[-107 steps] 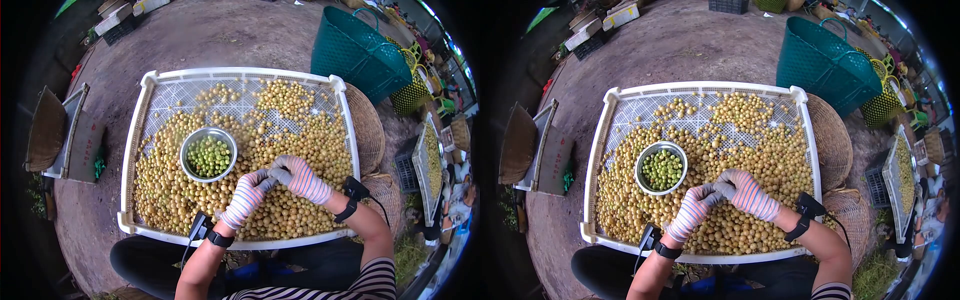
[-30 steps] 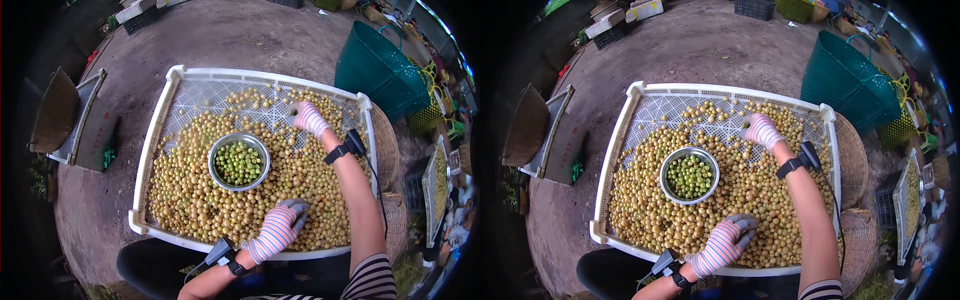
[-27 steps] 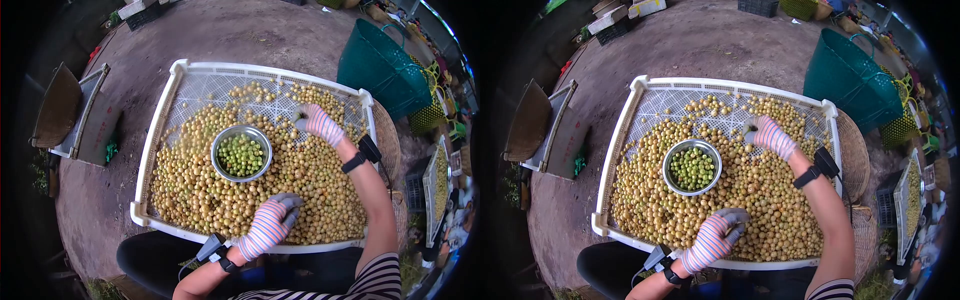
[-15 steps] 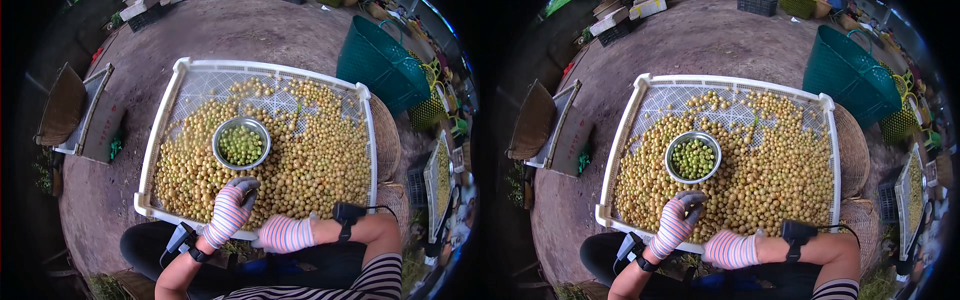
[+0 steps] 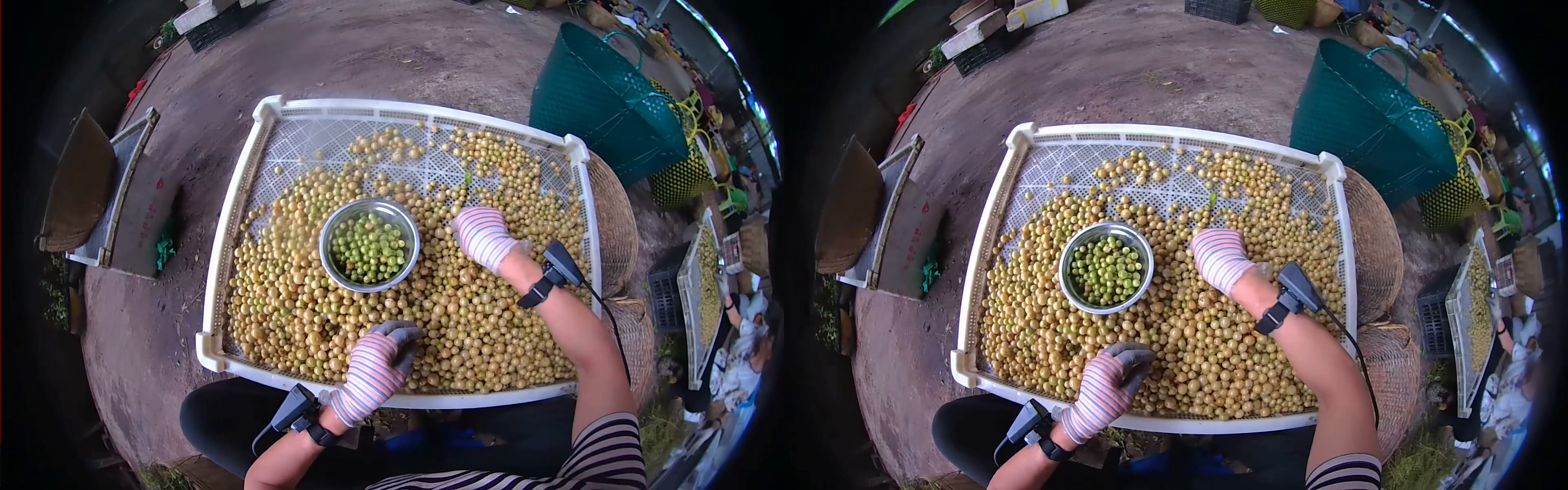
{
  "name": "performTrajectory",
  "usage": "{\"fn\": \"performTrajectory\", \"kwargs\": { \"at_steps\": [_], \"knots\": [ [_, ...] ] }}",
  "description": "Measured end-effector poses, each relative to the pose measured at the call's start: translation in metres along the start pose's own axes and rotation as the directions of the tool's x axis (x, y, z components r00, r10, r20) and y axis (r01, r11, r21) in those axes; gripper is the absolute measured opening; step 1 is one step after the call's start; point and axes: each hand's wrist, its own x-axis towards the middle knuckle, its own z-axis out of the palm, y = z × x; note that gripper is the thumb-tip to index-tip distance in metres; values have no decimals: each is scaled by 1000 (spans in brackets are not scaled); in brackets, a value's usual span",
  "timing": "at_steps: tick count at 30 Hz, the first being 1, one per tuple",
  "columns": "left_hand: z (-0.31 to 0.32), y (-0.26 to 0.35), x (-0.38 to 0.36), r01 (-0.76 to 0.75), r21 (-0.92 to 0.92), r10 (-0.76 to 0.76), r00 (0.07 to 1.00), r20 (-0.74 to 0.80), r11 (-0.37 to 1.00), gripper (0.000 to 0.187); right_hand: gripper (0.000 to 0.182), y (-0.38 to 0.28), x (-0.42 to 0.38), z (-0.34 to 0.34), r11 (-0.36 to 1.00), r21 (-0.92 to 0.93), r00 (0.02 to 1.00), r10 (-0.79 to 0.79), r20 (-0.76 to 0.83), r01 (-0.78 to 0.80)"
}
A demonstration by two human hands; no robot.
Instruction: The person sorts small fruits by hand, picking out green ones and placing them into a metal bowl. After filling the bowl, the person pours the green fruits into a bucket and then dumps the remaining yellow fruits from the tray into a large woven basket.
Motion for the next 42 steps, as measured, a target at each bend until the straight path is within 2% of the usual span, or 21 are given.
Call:
{"fn": "performTrajectory", "kwargs": {
  "at_steps": [4, 5, 8, 9, 11, 12, 16, 17, 18, 19, 20, 22, 24, 28, 30, 31, 32, 35, 38, 39, 42],
  "knots": [
    [1, 3, 2, 6, -36, -6, 1000, -1, 999, 21, 14, -7, -5, -8, 1000, -17, 1000, -6, -30, 5],
    [2, 4, 2, 5, -51, -5, 1000, -2, 999, 21, 13, 0, -2, 4, 996, 5, 988, -83, -132, 85],
    [2, 1, 3, 6, -90, -7, 1000, -7, 996, 22, 12, 0, -26, -26, 989, 144, 988, -15, -155, 38],
    [0, 0, 2, 8, -113, -11, 1000, -29, 994, 21, 11, -2, -40, -28, 960, 258, 973, -52, -224, 111],
    [0, -6, 1, 48, -142, -61, 994, -87, 989, 20, 14, -20, -85, -48, 877, 370, 952, -279, -128, 307],
    [1, -8, 2, 61, -154, -79, 990, -115, 986, 20, 17, -34, -103, -65, 843, 431, 884, -430, 183, 321],
    [-2, -2, 8, 36, -89, -47, 991, -127, 995, 19, 22, -35, -96, -58, 887, 344, 895, -394, 210, 309],
    [-1, -1, 7, 6, -61, -14, 993, -120, 998, 20, 19, -14, -70, -39, 933, 151, 944, -315, -101, 328],
    [0, 1, 7, 19, -68, -26, 995, -96, 997, 20, 20, 9, -40, -29, 965, 51, 919, -226, -324, 256],
    [1, 4, 5, 30, -73, -35, 997, -72, 997, 20, 21, 32, -11, -21, 966, 174, 907, -105, -408, 190],
    [3, 5, 6, 38, -76, -42, 998, -51, 996, 20, 23, 48, 8, -18, 972, 26, 815, -180, -550, 232],
    [6, 5, 8, 43, -62, -45, 999, -28, 997, 21, 25, 68, 44, -10, 963, -185, 847, -261, -463, 196],
    [6, 5, 10, 52, -76, -52, 999, -6, 996, 21, 23, 65, 61, -9, 975, -185, 943, -175, -284, 125],
    [3, 5, 12, 70, -44, -69, 997, 24, 997, 20, 20, 80, 74, -20, 999, 45, 999, 24, -26, -23],
    [2, 6, 11, 95, -67, -94, 995, 25, 993, 19, 19, 111, 52, -22, 928, 367, 907, 102, -408, 60],
    [0, 9, 13, 99, -74, -97, 995, 28, 992, 19, 18, 135, 51, -19, 900, 436, 887, 187, -423, 18],
    [-1, 9, 12, 103, -78, -100, 994, 37, 992, 19, 17, 153, 52, -17, 863, 505, 860, 273, -431, -21],
    [1, 7, 14, 88, -93, -83, 995, 53, 992, 21, 19, 164, 41, -8, 868, 497, 897, 234, -376, -18],
    [2, 4, 13, 83, -90, -78, 996, 49, 993, 23, 20, 122, 30, -33, 948, 243, 951, 253, -175, -208],
    [2, 7, 14, 95, -86, -91, 994, 55, 992, 21, 19, 120, 38, -27, 975, 130, 965, 202, -169, -181],
    [1, 10, 15, 113, -99, -108, 993, 55, 989, 20, 18, 121, 49, -23, 946, 161, 943, 305, -136, -282]
  ]
}}
